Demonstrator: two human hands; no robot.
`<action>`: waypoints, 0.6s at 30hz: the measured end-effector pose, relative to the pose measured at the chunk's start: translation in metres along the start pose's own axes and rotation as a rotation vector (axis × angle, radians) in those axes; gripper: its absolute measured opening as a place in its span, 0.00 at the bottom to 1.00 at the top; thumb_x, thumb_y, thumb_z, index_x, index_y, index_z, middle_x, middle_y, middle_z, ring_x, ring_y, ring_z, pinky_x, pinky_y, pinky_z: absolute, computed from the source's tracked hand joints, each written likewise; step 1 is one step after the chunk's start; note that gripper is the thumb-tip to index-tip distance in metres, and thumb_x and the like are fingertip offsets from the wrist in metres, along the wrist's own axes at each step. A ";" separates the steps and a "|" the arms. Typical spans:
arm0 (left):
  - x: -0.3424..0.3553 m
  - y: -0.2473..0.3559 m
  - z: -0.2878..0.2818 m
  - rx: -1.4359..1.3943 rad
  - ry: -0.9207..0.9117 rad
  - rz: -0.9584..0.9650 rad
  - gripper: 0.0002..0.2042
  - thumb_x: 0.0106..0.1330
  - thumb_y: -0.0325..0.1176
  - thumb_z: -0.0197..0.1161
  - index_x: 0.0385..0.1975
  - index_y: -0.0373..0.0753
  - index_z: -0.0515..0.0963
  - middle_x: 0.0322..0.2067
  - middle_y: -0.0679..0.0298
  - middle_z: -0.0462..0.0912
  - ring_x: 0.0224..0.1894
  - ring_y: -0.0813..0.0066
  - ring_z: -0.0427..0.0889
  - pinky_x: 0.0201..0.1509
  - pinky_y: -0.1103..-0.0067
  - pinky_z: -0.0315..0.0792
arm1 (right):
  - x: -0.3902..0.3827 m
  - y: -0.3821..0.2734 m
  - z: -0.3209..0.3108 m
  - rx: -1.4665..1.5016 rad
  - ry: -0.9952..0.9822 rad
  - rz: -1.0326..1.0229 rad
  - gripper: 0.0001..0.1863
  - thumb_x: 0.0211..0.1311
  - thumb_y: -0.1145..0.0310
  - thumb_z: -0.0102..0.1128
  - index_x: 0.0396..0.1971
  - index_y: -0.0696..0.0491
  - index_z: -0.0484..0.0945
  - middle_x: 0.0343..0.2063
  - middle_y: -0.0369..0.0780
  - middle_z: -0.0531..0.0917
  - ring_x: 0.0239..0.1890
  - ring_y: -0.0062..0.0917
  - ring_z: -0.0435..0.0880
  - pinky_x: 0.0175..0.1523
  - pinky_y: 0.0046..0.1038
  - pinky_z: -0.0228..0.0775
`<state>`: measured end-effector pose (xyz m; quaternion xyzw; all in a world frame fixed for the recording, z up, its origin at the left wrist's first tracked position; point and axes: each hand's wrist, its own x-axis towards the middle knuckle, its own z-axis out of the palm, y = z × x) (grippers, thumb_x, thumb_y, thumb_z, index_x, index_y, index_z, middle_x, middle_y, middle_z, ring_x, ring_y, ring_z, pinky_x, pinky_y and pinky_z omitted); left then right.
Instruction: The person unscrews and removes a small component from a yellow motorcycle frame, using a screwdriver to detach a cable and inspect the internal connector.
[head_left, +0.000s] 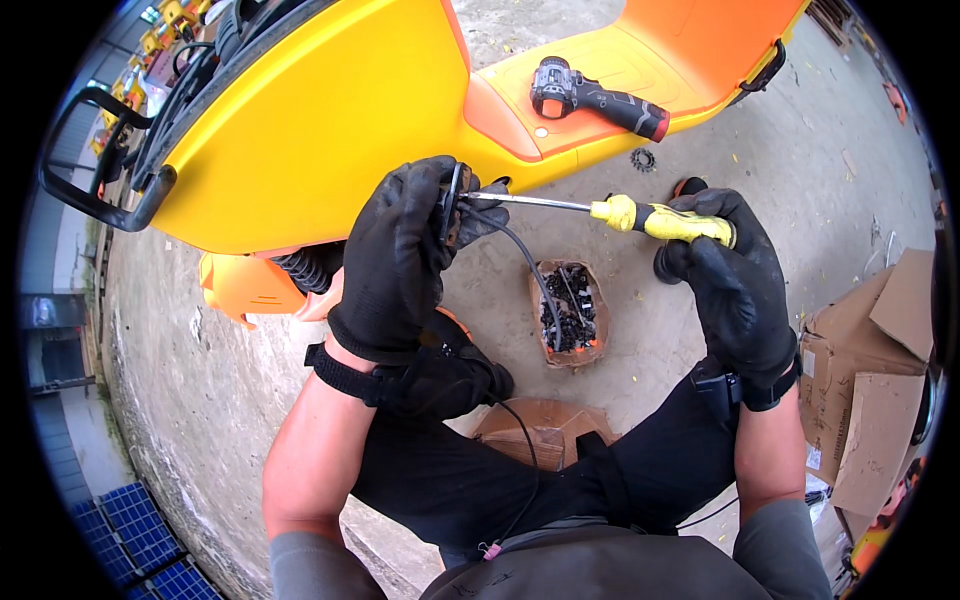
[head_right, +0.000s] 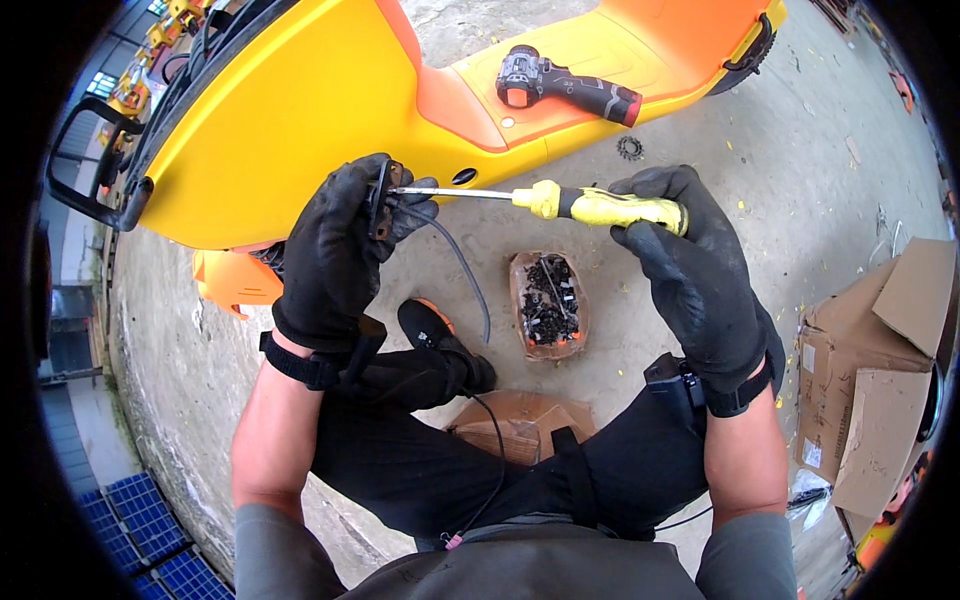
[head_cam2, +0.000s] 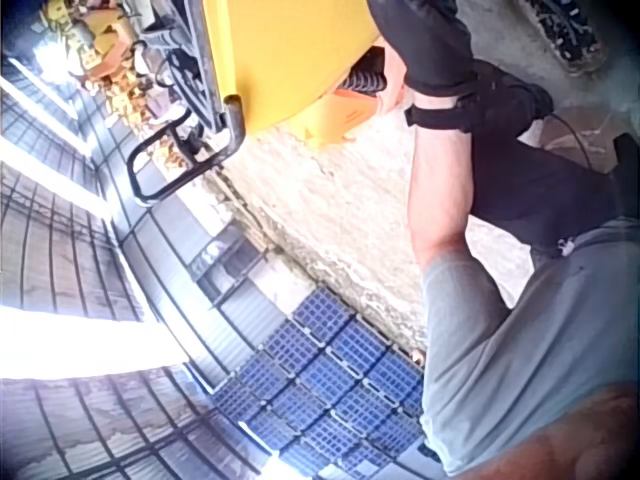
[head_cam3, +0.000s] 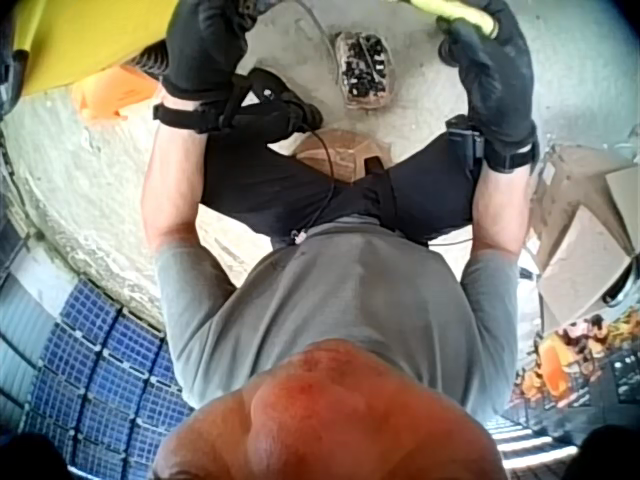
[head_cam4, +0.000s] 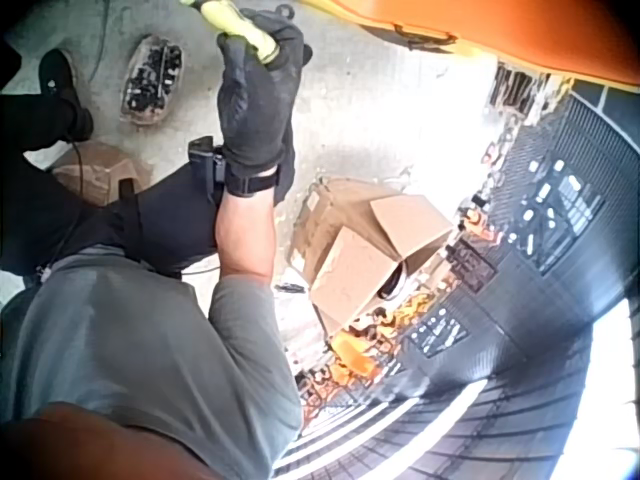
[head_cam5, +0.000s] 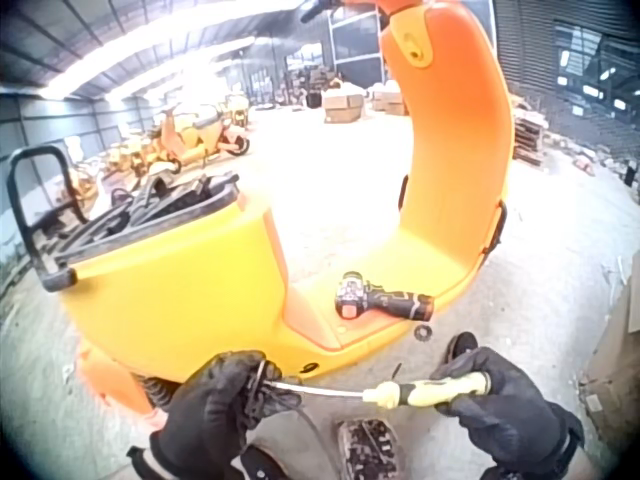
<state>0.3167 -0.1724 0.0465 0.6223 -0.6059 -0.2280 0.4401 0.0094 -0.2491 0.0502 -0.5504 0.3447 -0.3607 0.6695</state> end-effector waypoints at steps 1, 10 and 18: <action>-0.001 -0.003 0.000 0.032 0.005 0.006 0.17 0.79 0.39 0.46 0.52 0.29 0.73 0.45 0.54 0.81 0.51 0.62 0.84 0.59 0.68 0.79 | -0.001 -0.002 0.002 -0.009 0.023 0.001 0.15 0.71 0.67 0.57 0.52 0.58 0.70 0.43 0.39 0.75 0.38 0.18 0.73 0.45 0.22 0.67; 0.001 0.005 0.001 -0.059 -0.032 -0.061 0.18 0.80 0.40 0.45 0.50 0.31 0.75 0.44 0.57 0.81 0.47 0.67 0.83 0.56 0.70 0.79 | -0.001 -0.002 -0.001 -0.060 -0.013 -0.009 0.16 0.71 0.66 0.57 0.52 0.59 0.70 0.43 0.39 0.75 0.37 0.19 0.73 0.44 0.24 0.67; 0.001 0.004 0.001 -0.023 -0.019 -0.048 0.18 0.80 0.40 0.45 0.50 0.31 0.75 0.43 0.58 0.81 0.46 0.69 0.83 0.55 0.72 0.79 | -0.002 0.002 -0.002 0.153 0.038 0.009 0.15 0.70 0.69 0.58 0.52 0.58 0.70 0.45 0.41 0.76 0.39 0.20 0.74 0.46 0.25 0.69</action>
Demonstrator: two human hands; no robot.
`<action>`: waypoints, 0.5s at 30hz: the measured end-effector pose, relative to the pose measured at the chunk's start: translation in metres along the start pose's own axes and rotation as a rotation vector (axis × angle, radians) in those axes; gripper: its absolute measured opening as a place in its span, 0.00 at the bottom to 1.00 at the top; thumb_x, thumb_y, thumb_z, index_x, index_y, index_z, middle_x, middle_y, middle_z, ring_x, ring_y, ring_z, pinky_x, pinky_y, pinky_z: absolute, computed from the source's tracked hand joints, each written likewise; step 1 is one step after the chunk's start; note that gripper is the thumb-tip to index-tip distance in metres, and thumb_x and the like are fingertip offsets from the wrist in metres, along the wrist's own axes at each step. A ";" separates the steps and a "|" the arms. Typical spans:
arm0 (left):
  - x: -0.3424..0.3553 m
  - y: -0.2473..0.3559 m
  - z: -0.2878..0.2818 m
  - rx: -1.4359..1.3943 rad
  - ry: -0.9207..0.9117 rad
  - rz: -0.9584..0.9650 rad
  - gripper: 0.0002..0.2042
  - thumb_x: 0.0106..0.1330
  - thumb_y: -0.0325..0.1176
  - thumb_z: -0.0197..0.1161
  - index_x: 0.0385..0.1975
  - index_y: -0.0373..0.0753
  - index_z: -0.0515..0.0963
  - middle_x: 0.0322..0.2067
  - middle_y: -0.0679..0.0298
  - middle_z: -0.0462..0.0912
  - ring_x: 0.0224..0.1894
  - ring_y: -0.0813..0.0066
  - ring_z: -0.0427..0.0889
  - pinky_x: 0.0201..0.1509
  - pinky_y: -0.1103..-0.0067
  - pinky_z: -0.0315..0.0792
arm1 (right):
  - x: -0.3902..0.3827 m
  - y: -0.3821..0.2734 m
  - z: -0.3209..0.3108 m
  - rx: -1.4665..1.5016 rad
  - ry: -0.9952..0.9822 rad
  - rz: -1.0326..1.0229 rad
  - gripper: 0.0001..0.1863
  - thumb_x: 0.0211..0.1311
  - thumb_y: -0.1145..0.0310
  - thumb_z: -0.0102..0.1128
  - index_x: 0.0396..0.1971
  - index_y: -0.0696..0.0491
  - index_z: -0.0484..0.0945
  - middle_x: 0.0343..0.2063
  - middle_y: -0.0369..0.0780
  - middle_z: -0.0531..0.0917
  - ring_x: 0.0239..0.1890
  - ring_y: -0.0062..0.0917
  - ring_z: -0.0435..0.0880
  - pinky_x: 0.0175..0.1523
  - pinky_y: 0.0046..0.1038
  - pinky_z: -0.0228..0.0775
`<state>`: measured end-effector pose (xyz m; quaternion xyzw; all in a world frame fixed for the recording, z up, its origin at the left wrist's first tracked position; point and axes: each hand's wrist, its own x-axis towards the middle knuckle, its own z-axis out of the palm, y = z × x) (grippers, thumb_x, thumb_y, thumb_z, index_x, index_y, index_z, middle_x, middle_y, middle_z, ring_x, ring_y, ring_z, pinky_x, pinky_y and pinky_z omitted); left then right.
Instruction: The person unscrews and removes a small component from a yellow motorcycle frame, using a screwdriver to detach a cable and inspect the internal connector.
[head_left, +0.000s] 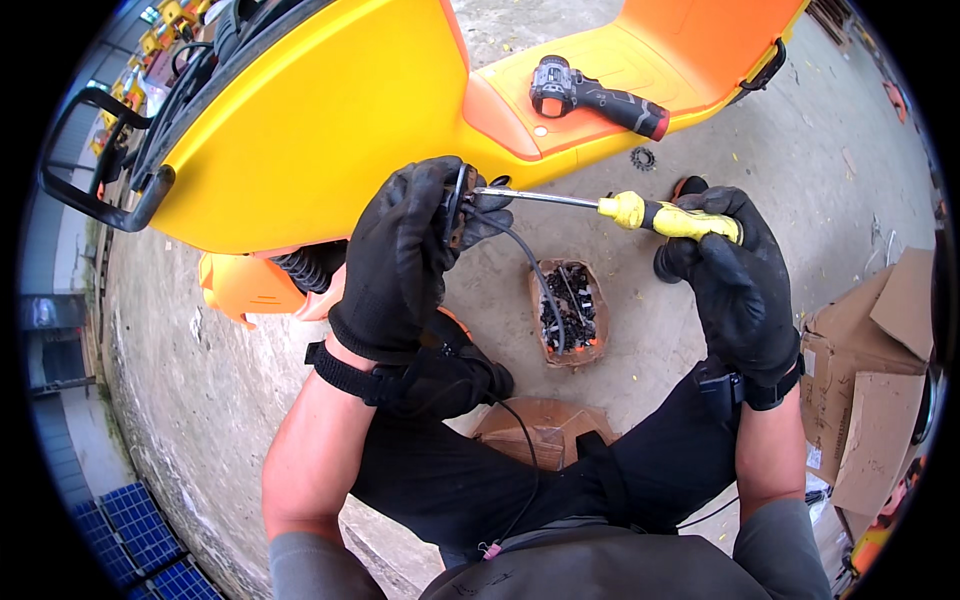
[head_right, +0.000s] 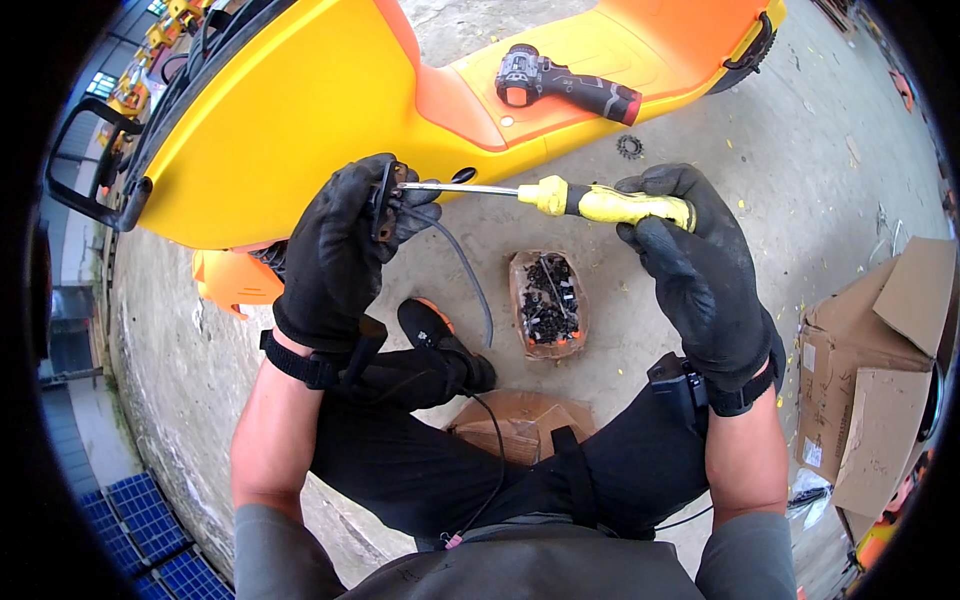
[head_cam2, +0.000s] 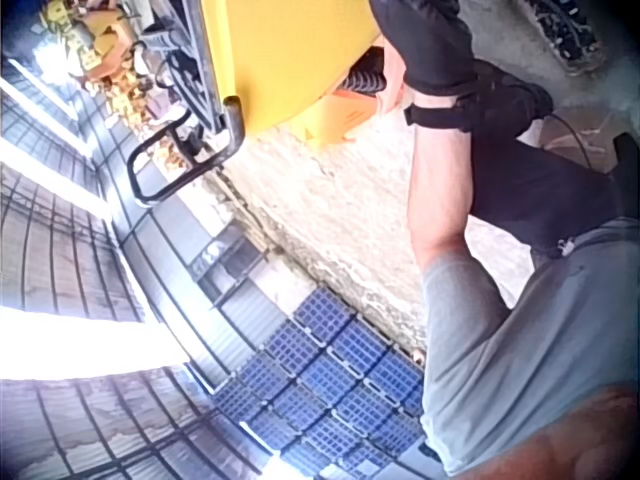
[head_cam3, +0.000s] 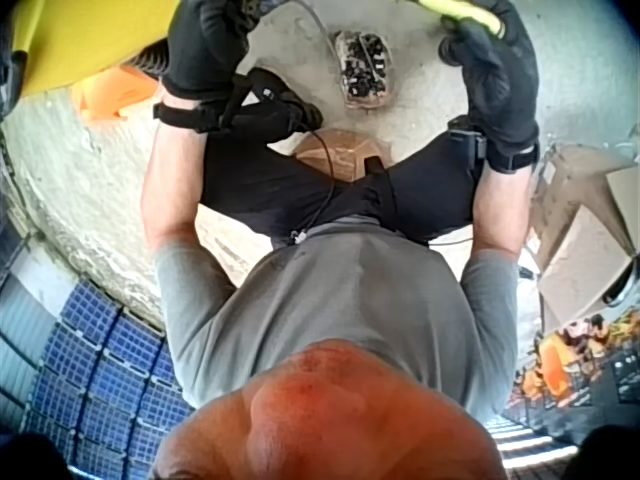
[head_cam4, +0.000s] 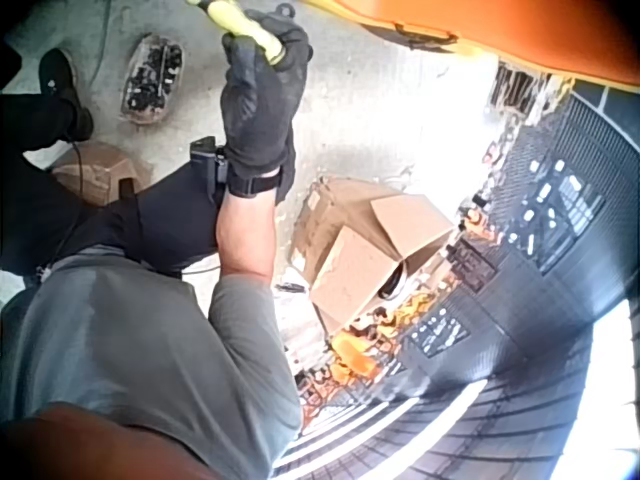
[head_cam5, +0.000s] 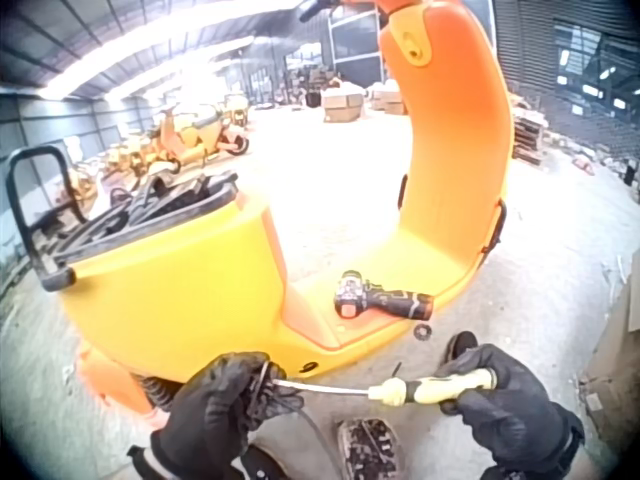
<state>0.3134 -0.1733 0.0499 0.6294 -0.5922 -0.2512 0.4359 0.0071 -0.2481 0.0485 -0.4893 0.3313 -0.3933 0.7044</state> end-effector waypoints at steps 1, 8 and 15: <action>0.000 0.001 0.000 -0.013 -0.008 -0.004 0.18 0.80 0.40 0.46 0.50 0.31 0.75 0.43 0.58 0.81 0.46 0.69 0.83 0.55 0.72 0.79 | 0.001 -0.001 -0.002 -0.022 -0.015 0.013 0.15 0.70 0.69 0.58 0.52 0.58 0.70 0.45 0.41 0.76 0.39 0.21 0.75 0.47 0.25 0.70; 0.001 -0.002 0.003 -0.486 -0.003 -0.192 0.17 0.79 0.38 0.47 0.51 0.30 0.75 0.45 0.57 0.81 0.47 0.67 0.84 0.56 0.71 0.79 | 0.002 0.000 -0.001 -0.041 0.012 0.013 0.15 0.70 0.70 0.57 0.51 0.58 0.70 0.42 0.41 0.78 0.38 0.21 0.75 0.46 0.25 0.70; 0.000 0.004 0.007 -0.924 -0.002 -0.299 0.18 0.78 0.38 0.48 0.54 0.29 0.72 0.49 0.54 0.80 0.55 0.60 0.82 0.61 0.65 0.77 | 0.002 0.003 -0.002 0.123 0.116 0.072 0.20 0.75 0.60 0.51 0.55 0.60 0.70 0.37 0.40 0.78 0.35 0.21 0.76 0.42 0.24 0.71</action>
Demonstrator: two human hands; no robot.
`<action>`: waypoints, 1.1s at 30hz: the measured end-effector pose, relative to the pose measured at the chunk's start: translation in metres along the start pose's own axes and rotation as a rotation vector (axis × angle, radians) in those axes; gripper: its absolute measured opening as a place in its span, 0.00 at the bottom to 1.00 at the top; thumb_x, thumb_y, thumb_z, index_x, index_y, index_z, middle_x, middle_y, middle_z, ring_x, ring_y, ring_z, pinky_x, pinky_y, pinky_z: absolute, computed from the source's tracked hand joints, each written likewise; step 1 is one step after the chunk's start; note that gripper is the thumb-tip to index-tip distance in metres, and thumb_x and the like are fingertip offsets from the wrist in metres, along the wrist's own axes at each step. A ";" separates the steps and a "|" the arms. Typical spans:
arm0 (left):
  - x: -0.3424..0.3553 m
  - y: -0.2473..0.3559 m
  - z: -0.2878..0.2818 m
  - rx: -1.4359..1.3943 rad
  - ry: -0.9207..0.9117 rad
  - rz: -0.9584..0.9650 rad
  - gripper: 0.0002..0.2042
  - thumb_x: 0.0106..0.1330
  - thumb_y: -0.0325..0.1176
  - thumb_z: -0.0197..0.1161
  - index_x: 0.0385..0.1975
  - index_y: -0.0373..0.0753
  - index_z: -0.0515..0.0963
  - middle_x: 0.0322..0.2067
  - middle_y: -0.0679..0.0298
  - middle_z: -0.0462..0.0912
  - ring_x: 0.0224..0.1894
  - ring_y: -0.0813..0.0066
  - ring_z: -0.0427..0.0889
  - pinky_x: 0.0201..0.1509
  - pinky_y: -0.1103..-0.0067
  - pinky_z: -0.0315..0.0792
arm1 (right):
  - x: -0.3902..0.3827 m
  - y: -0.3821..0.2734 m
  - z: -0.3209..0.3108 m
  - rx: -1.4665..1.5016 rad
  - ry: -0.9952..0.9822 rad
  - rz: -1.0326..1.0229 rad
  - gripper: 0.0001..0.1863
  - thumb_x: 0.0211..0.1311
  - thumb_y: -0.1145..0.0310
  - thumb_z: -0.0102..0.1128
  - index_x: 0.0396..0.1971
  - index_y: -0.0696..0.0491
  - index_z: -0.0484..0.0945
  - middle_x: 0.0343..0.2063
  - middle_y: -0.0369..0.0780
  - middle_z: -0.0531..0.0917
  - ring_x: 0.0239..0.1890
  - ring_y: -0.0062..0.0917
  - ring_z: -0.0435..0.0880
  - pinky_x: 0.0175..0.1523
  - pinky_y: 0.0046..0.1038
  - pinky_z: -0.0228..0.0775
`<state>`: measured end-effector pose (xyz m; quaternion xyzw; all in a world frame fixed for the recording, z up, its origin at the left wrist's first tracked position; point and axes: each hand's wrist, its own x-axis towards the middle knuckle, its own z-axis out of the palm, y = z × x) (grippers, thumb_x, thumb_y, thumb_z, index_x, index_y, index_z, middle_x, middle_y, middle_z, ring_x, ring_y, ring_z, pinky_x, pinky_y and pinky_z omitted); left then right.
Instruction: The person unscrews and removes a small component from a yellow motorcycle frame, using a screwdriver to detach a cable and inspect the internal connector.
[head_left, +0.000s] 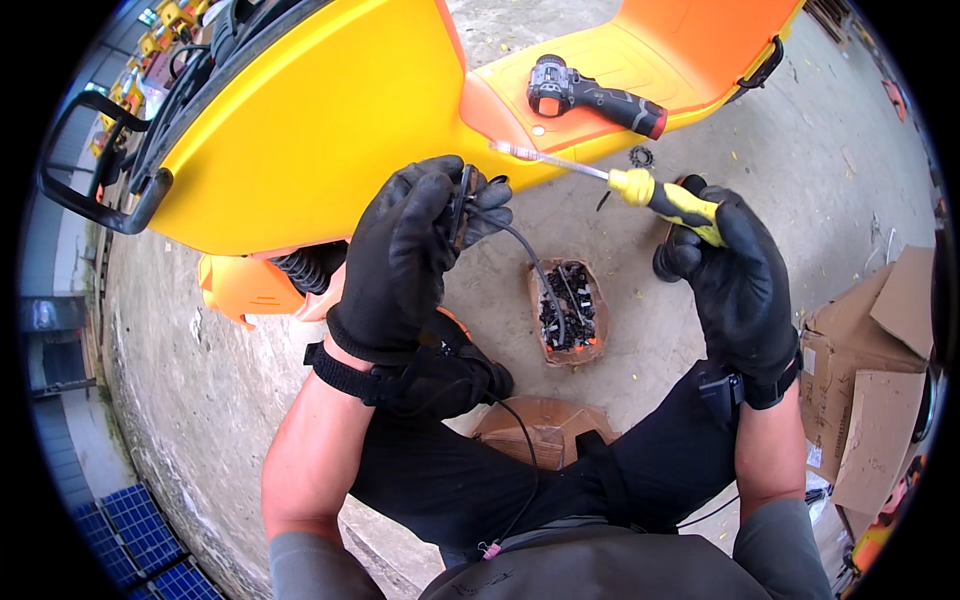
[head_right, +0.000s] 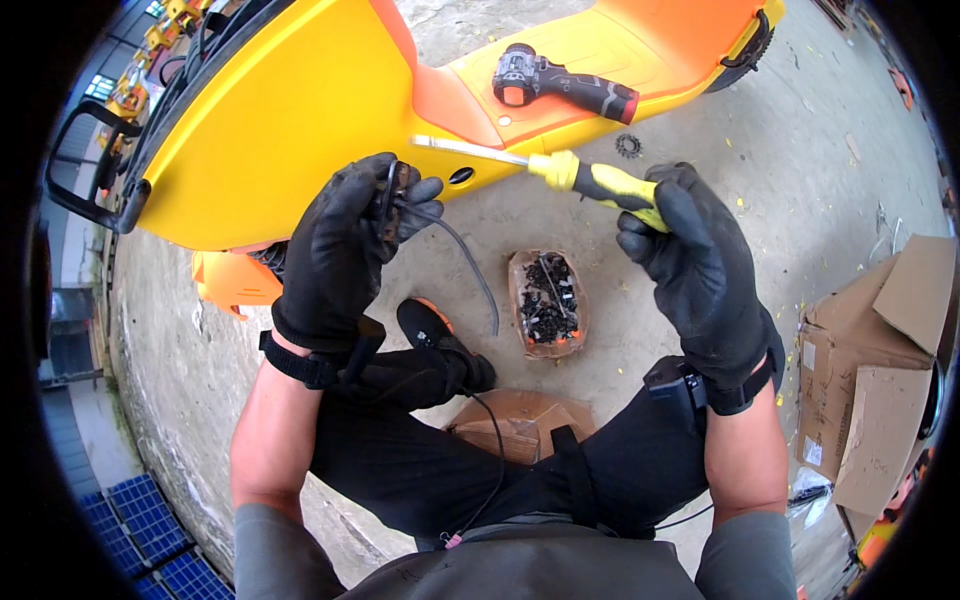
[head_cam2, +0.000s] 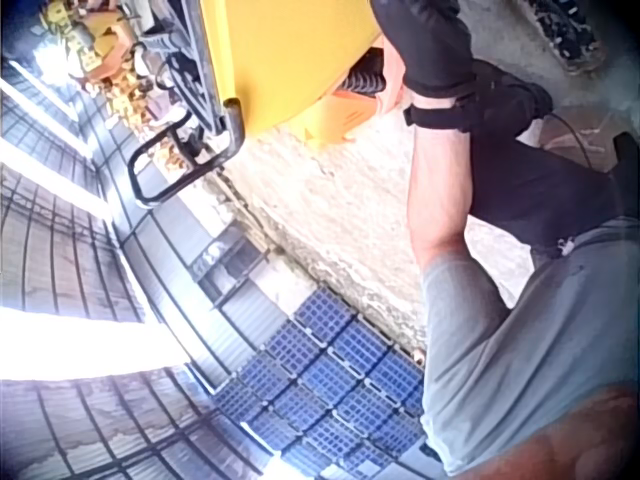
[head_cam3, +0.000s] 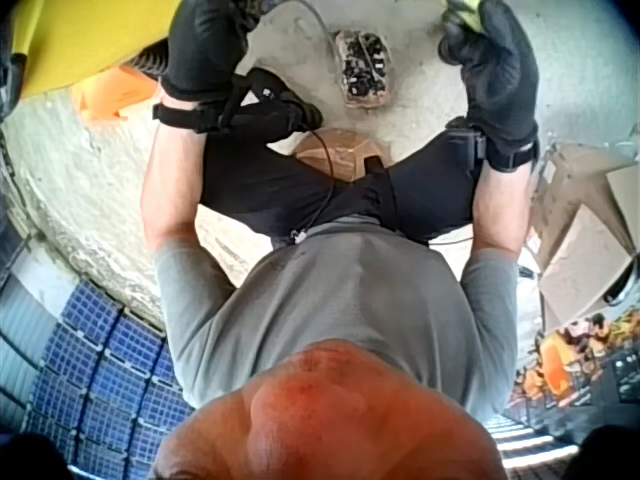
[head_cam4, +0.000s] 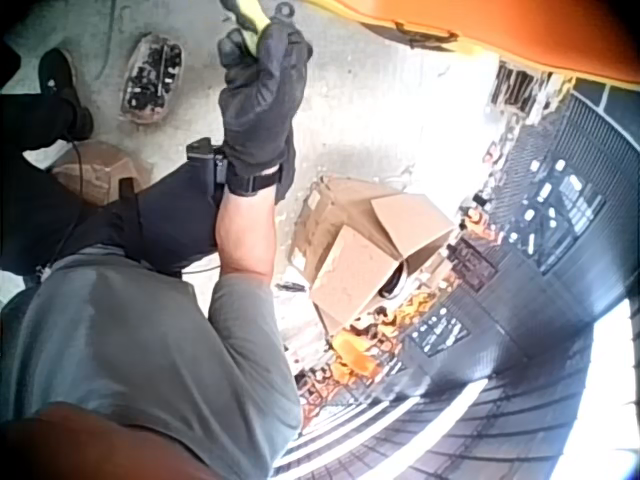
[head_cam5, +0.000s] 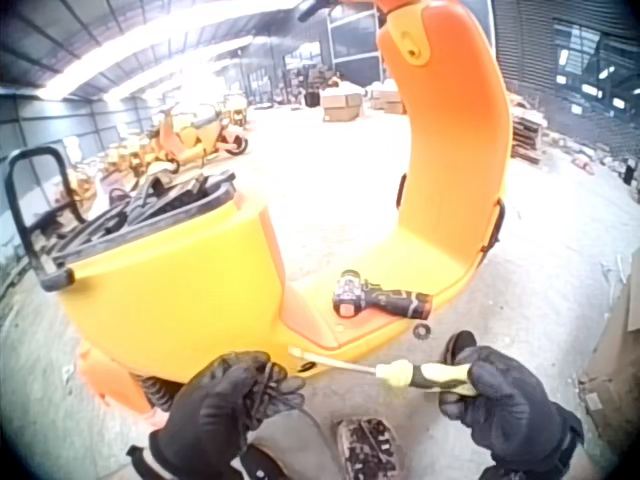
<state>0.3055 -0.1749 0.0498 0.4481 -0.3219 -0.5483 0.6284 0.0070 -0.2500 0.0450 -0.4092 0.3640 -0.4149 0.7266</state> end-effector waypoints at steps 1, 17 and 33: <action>0.000 -0.001 0.001 -0.015 -0.031 0.006 0.18 0.78 0.38 0.48 0.55 0.29 0.72 0.49 0.54 0.80 0.55 0.59 0.82 0.62 0.65 0.76 | 0.001 0.002 0.001 0.142 0.024 0.066 0.22 0.75 0.58 0.51 0.56 0.61 0.70 0.37 0.40 0.79 0.35 0.21 0.77 0.40 0.24 0.71; -0.016 -0.012 0.047 0.267 -0.160 -0.136 0.15 0.77 0.36 0.52 0.54 0.33 0.73 0.50 0.63 0.79 0.50 0.81 0.76 0.52 0.83 0.70 | 0.005 0.032 0.062 -0.235 -0.184 0.065 0.14 0.64 0.67 0.66 0.45 0.59 0.79 0.34 0.34 0.81 0.34 0.14 0.78 0.42 0.20 0.73; -0.015 -0.022 0.021 0.407 -0.171 0.013 0.17 0.78 0.35 0.50 0.58 0.30 0.72 0.52 0.58 0.79 0.51 0.70 0.82 0.55 0.78 0.76 | 0.010 0.029 0.039 -0.579 -0.190 0.023 0.16 0.64 0.60 0.64 0.41 0.59 0.81 0.29 0.38 0.84 0.31 0.19 0.81 0.40 0.25 0.74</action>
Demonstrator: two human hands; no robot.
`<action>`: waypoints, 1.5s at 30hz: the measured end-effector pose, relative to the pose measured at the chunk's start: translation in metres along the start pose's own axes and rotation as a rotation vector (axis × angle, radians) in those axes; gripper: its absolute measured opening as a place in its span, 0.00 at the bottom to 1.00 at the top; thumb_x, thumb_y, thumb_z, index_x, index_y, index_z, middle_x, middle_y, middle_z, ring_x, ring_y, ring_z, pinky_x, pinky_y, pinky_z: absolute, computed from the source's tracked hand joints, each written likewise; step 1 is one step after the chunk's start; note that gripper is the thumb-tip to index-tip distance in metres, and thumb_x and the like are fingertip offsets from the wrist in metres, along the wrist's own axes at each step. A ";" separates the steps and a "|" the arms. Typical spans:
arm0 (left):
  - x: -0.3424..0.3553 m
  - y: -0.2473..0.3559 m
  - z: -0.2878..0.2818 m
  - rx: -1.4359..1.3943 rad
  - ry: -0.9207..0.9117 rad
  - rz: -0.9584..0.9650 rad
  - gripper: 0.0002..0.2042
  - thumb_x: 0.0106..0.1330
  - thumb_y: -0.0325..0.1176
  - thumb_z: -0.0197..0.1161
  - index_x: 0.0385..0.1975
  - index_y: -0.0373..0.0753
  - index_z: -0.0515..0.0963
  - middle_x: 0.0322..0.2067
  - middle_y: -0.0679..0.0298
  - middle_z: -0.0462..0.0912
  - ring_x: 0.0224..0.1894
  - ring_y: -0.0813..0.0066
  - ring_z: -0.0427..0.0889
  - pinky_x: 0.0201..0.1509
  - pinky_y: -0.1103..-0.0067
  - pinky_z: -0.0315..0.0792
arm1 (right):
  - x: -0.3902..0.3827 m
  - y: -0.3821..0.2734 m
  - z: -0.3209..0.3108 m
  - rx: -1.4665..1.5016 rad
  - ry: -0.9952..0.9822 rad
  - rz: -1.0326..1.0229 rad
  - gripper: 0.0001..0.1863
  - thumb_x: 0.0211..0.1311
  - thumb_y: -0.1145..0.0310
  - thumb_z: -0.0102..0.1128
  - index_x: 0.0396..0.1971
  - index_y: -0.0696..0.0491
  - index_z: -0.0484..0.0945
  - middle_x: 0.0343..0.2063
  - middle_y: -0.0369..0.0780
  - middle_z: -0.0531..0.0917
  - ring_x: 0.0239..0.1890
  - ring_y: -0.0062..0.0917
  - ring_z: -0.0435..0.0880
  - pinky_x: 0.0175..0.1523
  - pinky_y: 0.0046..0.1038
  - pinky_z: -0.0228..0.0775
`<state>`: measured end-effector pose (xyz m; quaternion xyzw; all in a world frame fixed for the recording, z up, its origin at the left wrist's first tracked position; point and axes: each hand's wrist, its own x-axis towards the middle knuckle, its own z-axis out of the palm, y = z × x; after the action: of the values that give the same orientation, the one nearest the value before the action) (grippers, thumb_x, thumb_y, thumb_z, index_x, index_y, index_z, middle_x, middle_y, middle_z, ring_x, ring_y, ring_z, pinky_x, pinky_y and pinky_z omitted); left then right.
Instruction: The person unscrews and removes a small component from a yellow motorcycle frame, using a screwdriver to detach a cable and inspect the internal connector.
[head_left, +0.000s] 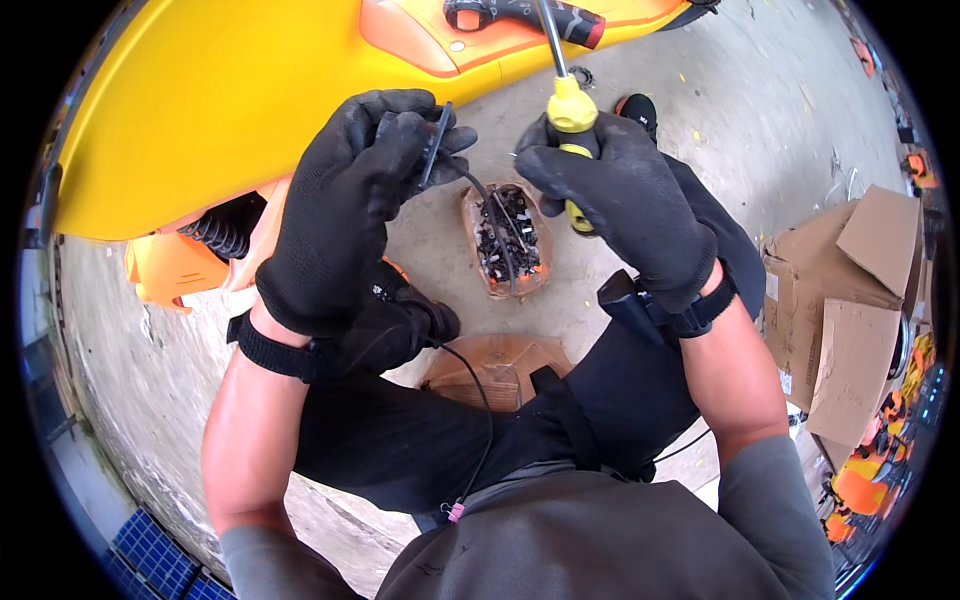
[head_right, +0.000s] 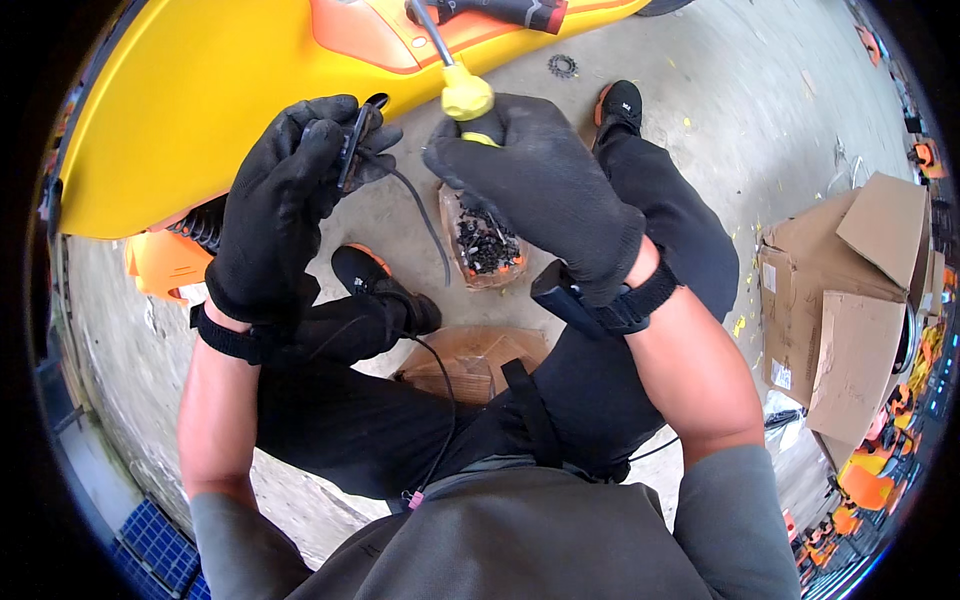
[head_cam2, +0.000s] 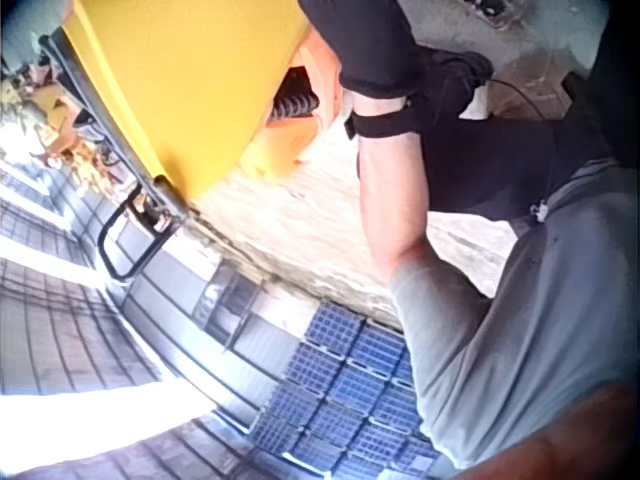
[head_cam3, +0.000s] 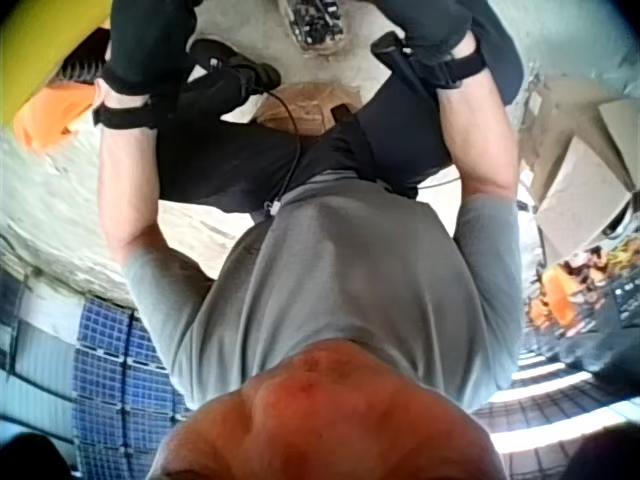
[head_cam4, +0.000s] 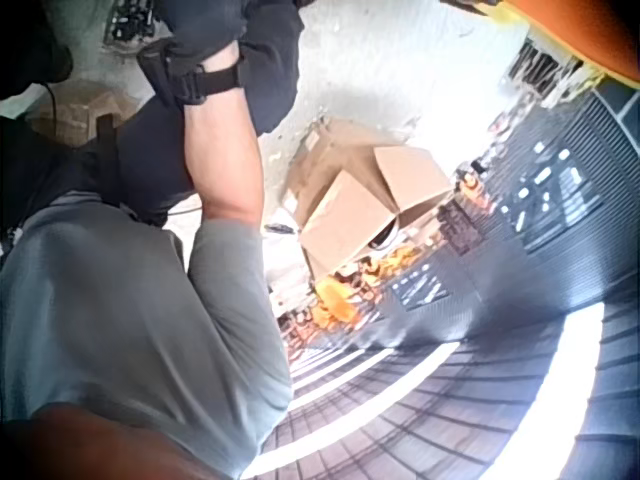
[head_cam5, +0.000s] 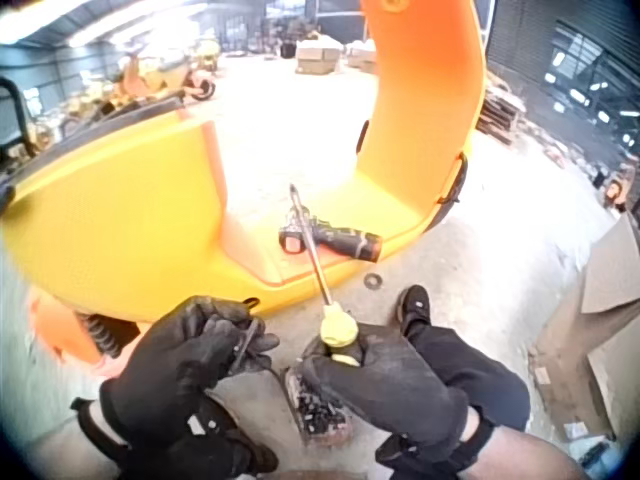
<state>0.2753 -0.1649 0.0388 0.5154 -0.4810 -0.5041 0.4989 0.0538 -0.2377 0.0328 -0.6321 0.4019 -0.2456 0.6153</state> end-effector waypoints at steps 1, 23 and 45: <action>0.001 -0.002 -0.002 -0.038 0.006 0.010 0.17 0.78 0.35 0.51 0.58 0.30 0.72 0.52 0.57 0.79 0.51 0.68 0.83 0.56 0.77 0.76 | -0.002 -0.001 -0.002 -0.003 0.007 0.014 0.12 0.64 0.64 0.63 0.38 0.57 0.81 0.30 0.33 0.81 0.29 0.15 0.78 0.37 0.21 0.72; 0.009 -0.006 -0.031 -0.099 0.058 0.016 0.17 0.78 0.34 0.51 0.60 0.30 0.70 0.52 0.55 0.79 0.54 0.63 0.83 0.60 0.75 0.77 | -0.010 0.001 -0.026 -0.134 0.124 -0.043 0.31 0.61 0.68 0.65 0.65 0.57 0.69 0.41 0.37 0.79 0.37 0.18 0.81 0.44 0.22 0.73; 0.005 0.010 -0.052 -0.454 0.126 0.050 0.23 0.78 0.41 0.50 0.63 0.29 0.68 0.58 0.50 0.76 0.62 0.51 0.77 0.65 0.62 0.74 | -0.025 -0.025 -0.042 0.149 0.046 -0.032 0.17 0.63 0.72 0.63 0.52 0.60 0.79 0.38 0.41 0.84 0.32 0.17 0.80 0.32 0.16 0.71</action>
<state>0.3272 -0.1684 0.0478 0.4084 -0.3357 -0.5536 0.6434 0.0115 -0.2442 0.0671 -0.5851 0.3864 -0.2991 0.6472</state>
